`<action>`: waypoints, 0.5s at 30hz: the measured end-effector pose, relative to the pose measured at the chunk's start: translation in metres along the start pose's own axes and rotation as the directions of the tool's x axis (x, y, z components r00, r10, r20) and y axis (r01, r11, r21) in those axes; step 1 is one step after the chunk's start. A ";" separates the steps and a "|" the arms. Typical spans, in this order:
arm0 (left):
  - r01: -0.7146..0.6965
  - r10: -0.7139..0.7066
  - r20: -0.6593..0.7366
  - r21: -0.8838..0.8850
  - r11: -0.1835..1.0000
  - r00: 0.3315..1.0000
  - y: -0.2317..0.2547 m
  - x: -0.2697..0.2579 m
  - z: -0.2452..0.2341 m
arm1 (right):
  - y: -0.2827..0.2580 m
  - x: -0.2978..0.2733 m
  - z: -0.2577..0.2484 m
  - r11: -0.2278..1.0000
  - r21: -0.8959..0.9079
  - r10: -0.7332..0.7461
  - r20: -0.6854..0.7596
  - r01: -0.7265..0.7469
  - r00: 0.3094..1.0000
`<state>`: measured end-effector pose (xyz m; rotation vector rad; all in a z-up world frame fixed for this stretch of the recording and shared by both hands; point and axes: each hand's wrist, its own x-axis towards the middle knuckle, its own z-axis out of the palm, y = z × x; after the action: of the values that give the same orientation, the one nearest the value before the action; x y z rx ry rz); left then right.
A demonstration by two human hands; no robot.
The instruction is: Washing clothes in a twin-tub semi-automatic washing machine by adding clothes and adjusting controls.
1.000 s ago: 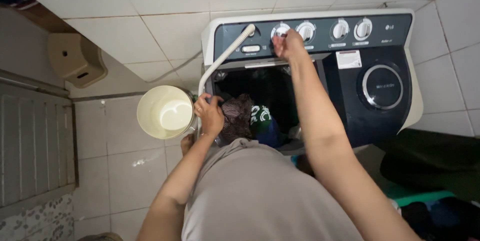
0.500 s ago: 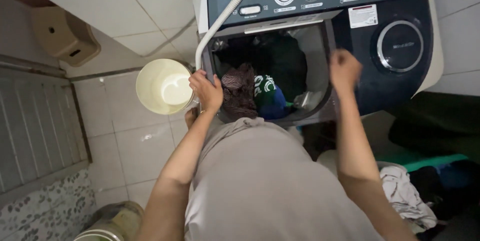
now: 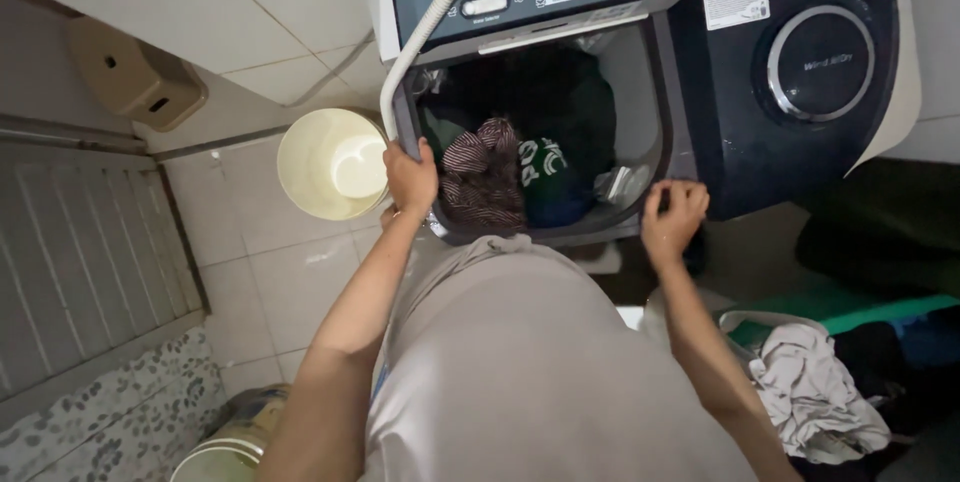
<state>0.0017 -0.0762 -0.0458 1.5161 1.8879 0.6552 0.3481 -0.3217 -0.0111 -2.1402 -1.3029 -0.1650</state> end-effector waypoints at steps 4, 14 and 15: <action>-0.014 0.014 0.007 0.001 1.000 1.000 -0.003 0.001 0.001 | -0.017 0.007 0.003 0.996 -0.083 0.024 -0.059 -0.028 0.998; -0.008 0.007 0.035 0.022 1.000 0.999 0.002 0.000 -0.005 | -0.009 0.013 0.020 0.940 -0.137 0.299 -0.101 -0.311 0.949; 0.003 -0.005 0.045 0.040 0.999 0.999 0.004 -0.001 -0.007 | -0.010 0.013 0.019 0.939 -0.148 0.301 -0.090 -0.311 0.949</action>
<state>-0.0006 -0.0761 -0.0384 1.5393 1.8805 0.5797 0.3421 -0.2980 -0.0168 -2.4221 -0.9292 -0.2158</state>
